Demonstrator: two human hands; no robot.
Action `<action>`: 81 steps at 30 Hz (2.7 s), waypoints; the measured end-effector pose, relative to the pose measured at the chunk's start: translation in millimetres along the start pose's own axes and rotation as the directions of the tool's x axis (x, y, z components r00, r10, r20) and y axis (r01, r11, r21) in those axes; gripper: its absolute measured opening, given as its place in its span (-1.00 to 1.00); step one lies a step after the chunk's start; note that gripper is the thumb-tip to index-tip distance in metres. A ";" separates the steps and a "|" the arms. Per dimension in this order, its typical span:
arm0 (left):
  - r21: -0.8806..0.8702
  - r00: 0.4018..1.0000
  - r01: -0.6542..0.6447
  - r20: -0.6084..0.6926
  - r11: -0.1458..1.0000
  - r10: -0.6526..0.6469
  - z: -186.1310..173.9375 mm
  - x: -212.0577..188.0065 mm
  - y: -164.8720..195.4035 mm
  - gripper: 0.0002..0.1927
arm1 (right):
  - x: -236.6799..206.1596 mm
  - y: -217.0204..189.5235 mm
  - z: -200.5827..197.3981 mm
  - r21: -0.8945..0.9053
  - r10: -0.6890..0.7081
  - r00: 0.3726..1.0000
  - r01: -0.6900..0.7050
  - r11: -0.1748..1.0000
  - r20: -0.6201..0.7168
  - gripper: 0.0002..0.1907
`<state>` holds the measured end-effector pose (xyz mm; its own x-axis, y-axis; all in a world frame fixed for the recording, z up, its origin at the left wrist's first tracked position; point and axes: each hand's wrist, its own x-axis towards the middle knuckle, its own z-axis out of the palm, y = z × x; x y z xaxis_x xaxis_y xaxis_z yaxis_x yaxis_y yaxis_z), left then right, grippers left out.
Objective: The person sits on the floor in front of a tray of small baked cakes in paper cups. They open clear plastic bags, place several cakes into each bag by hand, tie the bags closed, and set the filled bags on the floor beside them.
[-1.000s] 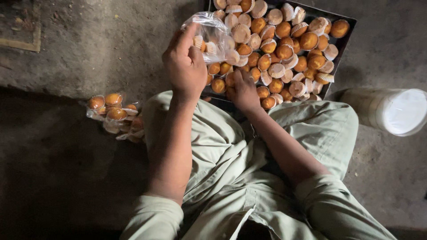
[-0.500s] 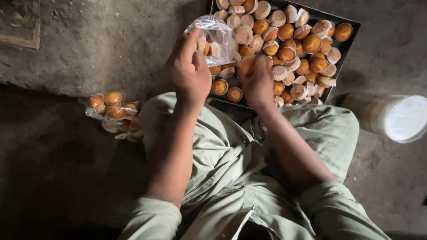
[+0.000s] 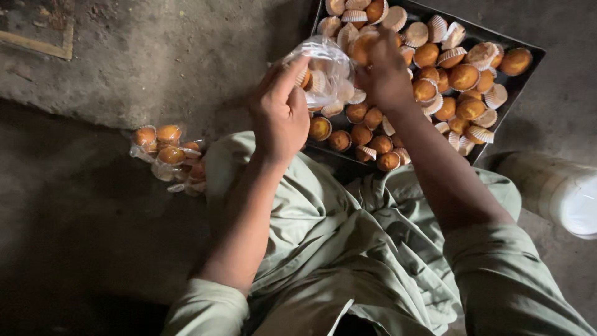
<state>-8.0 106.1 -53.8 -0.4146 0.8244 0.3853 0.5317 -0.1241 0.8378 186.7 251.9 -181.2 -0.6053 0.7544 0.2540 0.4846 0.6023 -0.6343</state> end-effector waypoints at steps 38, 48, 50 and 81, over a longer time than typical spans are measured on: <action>-0.343 0.744 -0.177 0.567 0.923 0.353 99.6 -113.2 192.8 -0.66 | -224.3 -126.5 -181.8 0.020 0.091 0.995 -0.091 0.996 -0.044 -0.82; -0.439 0.582 -0.240 0.649 0.866 0.490 159.9 -244.1 244.3 -0.93 | -385.4 -132.5 -158.3 0.737 0.748 0.659 -0.466 0.489 -0.080 -0.76; -0.428 0.587 -0.254 0.644 0.867 0.490 165.6 -245.7 239.2 -0.96 | -394.8 -131.0 -158.4 0.748 0.758 0.646 -0.457 0.481 -0.093 -0.75; -0.393 0.412 -0.332 0.757 0.858 0.506 112.3 -136.1 145.8 -0.72 | -356.8 -157.9 -184.4 -0.045 0.406 0.877 -0.431 0.901 -0.256 -0.55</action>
<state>208.9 37.7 -27.6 0.6577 0.6952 0.2899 0.3039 -0.5971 0.7424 442.6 -64.3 -37.0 -0.1721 0.9732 0.1524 0.7256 0.2298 -0.6486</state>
